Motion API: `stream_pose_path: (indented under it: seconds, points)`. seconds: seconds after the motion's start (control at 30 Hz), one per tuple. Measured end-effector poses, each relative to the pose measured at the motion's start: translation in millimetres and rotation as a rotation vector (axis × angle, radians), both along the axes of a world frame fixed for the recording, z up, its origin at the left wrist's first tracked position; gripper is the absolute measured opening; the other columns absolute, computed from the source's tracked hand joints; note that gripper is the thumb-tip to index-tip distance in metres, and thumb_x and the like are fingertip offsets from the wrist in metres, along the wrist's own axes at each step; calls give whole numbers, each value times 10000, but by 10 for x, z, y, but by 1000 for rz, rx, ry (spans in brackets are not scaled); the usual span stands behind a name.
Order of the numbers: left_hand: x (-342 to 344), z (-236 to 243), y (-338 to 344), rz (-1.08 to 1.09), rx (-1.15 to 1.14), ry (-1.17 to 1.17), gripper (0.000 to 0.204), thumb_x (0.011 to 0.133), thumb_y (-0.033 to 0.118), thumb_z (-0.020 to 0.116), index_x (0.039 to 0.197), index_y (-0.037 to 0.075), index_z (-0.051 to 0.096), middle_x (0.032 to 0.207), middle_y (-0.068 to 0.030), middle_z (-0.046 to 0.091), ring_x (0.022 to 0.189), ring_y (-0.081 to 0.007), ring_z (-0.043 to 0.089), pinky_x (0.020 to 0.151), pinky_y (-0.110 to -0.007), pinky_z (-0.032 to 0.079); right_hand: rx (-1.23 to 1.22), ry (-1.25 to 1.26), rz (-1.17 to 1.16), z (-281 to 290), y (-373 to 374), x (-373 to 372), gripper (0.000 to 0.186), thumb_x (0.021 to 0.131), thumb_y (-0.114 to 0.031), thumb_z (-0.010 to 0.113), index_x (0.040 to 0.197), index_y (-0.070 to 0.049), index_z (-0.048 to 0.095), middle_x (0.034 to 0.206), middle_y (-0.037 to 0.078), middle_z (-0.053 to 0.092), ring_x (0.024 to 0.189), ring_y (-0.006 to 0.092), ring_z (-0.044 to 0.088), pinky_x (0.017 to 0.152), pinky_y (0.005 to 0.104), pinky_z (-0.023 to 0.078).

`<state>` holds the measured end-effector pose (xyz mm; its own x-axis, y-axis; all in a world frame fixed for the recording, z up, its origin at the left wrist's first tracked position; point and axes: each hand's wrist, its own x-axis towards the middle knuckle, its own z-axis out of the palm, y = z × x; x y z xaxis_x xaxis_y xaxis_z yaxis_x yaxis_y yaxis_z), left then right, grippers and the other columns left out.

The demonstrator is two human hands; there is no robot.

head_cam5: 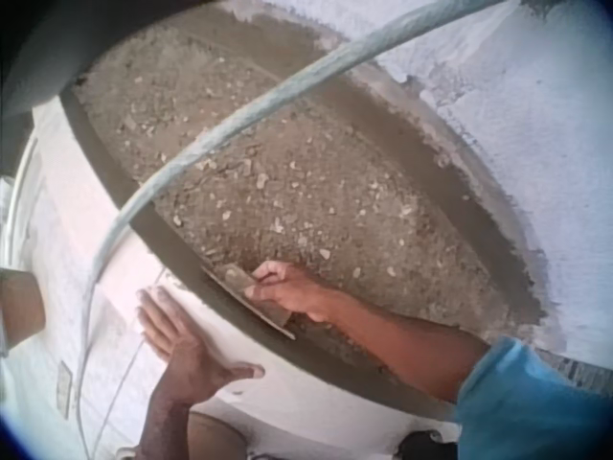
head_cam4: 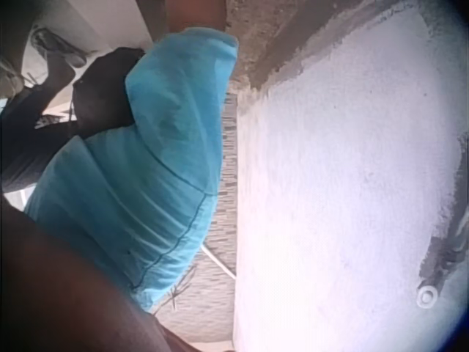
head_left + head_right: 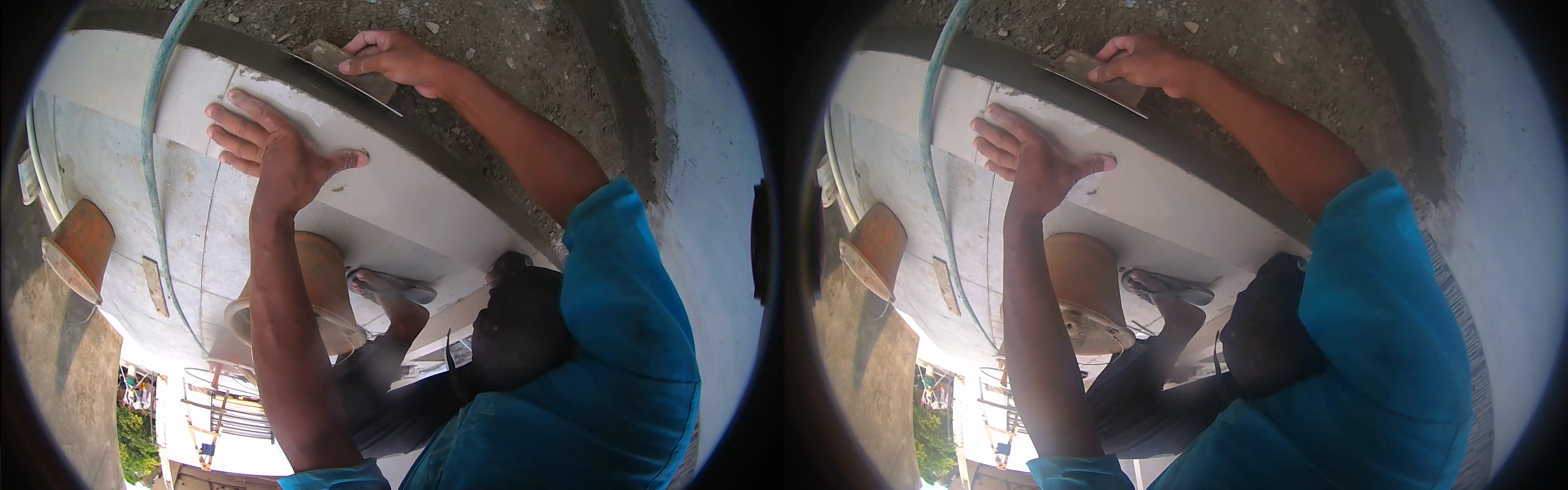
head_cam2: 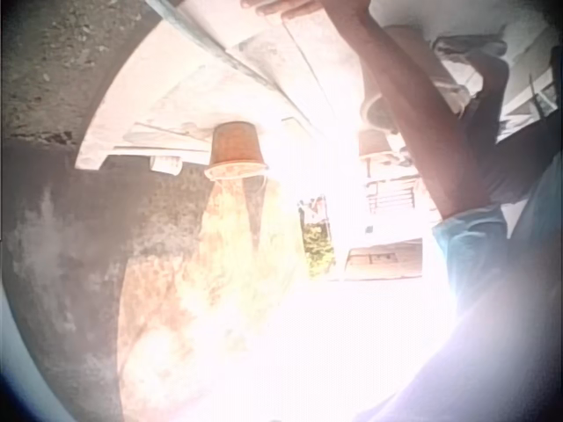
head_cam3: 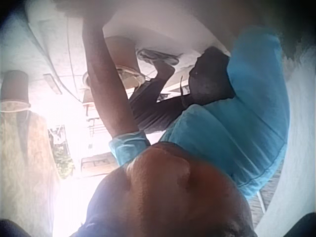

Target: The person scoops cement from a bucket using a trowel and applies it to a wall, smoothing the surface with a flat tool. The person sits on the floor during the task and repeatedly transfers cement to the wall.

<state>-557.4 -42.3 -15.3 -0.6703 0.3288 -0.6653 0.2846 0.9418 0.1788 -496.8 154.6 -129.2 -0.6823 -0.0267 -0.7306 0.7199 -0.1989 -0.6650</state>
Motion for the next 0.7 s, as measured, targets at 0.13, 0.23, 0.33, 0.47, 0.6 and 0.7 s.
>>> stream_pose_path:
  seconds: [0.13, 0.23, 0.33, 0.47, 0.6, 0.7]
  points:
    - [3, 6, -12, 7, 8, 8, 1701, 484, 555, 976, 1477, -113, -232, 1511, -466, -221, 1436, -606, -201, 1171, -666, -26, -20, 2, 0, 343, -18, -50, 514, 843, -332, 810, 1224, -36, 633, 1120, 77, 703, 1102, 167, 601, 943, 320, 430]
    - [1, 18, -3, 7, 4, 9, 1702, 481, 553, 977, 1478, -112, -231, 1516, -461, -218, 1439, -603, -197, 1173, -664, -25, -74, 31, -35, 589, -35, -87, 574, 788, -335, 851, 1222, -24, 642, 1142, 100, 682, 1074, 200, 602, 880, 328, 463]
    - [-2, 35, 11, 9, 44, -4, 1703, 485, 538, 981, 1467, -128, -241, 1502, -469, -241, 1422, -616, -219, 1157, -676, -41, -111, 81, -63, 847, -41, -113, 536, 811, -317, 841, 1216, -30, 637, 1101, 82, 699, 1040, 160, 615, 854, 302, 463]
    - [-14, 42, -58, 31, 91, -25, 1704, 496, 507, 988, 1444, -163, -259, 1471, -492, -282, 1382, -652, -265, 1124, -703, -81, -100, 130, -100, 869, -41, -193, 472, 865, -304, 804, 1216, -48, 622, 1047, 61, 711, 996, 106, 629, 836, 263, 465]
    - [-14, 49, 31, 22, 89, -41, 1704, 495, 507, 988, 1448, -159, -258, 1471, -493, -280, 1382, -653, -263, 1124, -700, -83, 32, 46, -89, 351, 114, -301, 529, 848, -359, 810, 1233, -53, 617, 1088, 63, 688, 1036, 122, 611, 874, 294, 461]
    - [-19, 43, -1, 22, 94, -43, 1705, 495, 508, 988, 1449, -156, -261, 1467, -491, -291, 1379, -650, -273, 1122, -699, -91, 73, 9, -38, 153, 52, -362, 598, 820, -415, 823, 1248, -48, 624, 1172, 93, 657, 1144, 179, 560, 951, 344, 432]
